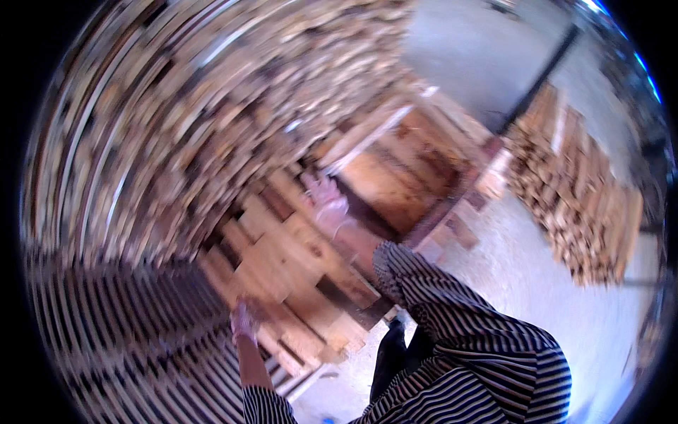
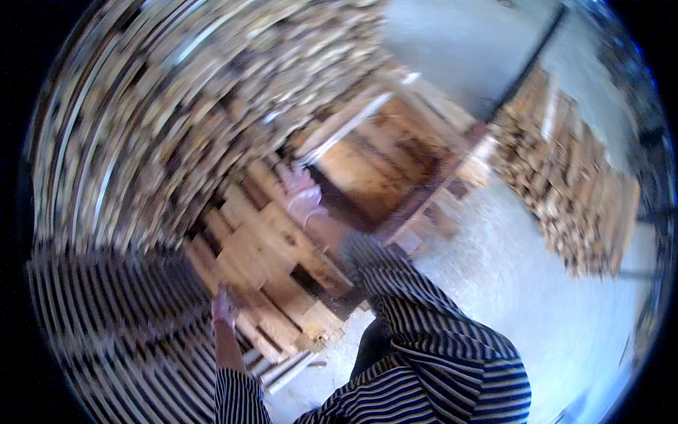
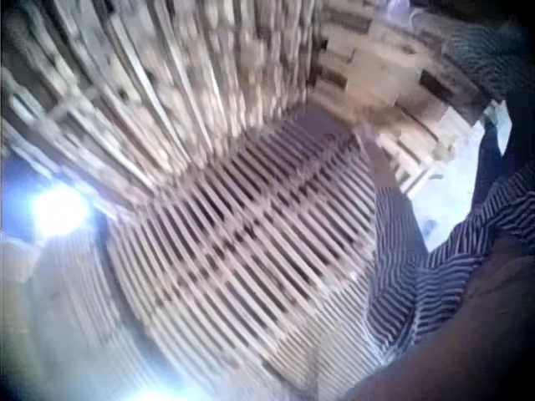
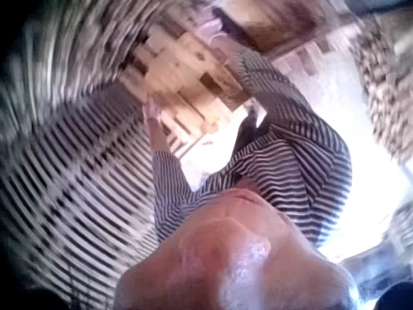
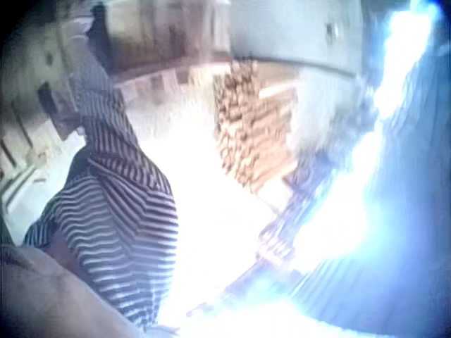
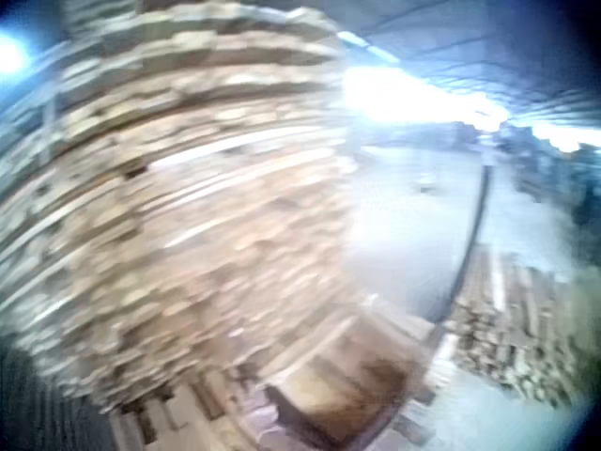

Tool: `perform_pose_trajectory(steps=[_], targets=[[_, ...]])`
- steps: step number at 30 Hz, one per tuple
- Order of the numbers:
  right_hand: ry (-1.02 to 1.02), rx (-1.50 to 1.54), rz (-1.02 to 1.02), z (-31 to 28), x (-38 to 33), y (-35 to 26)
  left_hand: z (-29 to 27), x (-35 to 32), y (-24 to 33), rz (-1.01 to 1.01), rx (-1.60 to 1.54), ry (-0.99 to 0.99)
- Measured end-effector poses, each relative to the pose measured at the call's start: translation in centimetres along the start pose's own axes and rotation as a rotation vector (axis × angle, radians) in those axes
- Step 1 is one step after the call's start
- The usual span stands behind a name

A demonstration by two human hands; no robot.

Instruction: The person repeatedly picks up wooden planks from a large pile and places them onto a metal rack. The task involves lifting the planks and arranging them vertically on the rack, which is already partially filled with similar wood pieces.

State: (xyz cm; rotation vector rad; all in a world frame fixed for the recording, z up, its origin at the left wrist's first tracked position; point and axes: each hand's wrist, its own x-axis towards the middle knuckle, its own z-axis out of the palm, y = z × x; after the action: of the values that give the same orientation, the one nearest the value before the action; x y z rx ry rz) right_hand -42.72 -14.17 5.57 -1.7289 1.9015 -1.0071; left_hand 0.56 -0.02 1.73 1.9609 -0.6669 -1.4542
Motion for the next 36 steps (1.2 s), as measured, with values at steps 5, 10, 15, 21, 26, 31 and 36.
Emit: perform_pose_trajectory(steps=[5,10,15,21,26,31,36], targets=[[-0.272,-0.066,0.103,-1.2,-5.3,2.0,1.0,0.6,0.0,-0.081,-0.173,-0.048],[-0.369,-0.145,0.103,-4.4,-6.7,0.4,-2.5,0.9,0.3,-0.161,-0.170,0.006],[-0.197,0.207,0.145,-12.6,-15.0,4.9,5.4,1.7,3.6,0.153,0.169,0.268],[0.186,0.191,0.471,-26.7,-29.5,21.7,23.9,-7.8,11.4,0.965,0.524,0.484],[0.179,0.008,1.124,-39.8,-34.0,34.9,42.9,-15.0,11.3,1.207,0.494,0.101],[0.481,0.088,1.082,-48.9,-24.5,51.2,73.3,-22.1,7.4,0.841,0.079,-0.609],[0.672,0.573,1.189,-59.1,-16.1,63.4,106.4,-31.1,8.3,0.977,0.500,-0.921]])
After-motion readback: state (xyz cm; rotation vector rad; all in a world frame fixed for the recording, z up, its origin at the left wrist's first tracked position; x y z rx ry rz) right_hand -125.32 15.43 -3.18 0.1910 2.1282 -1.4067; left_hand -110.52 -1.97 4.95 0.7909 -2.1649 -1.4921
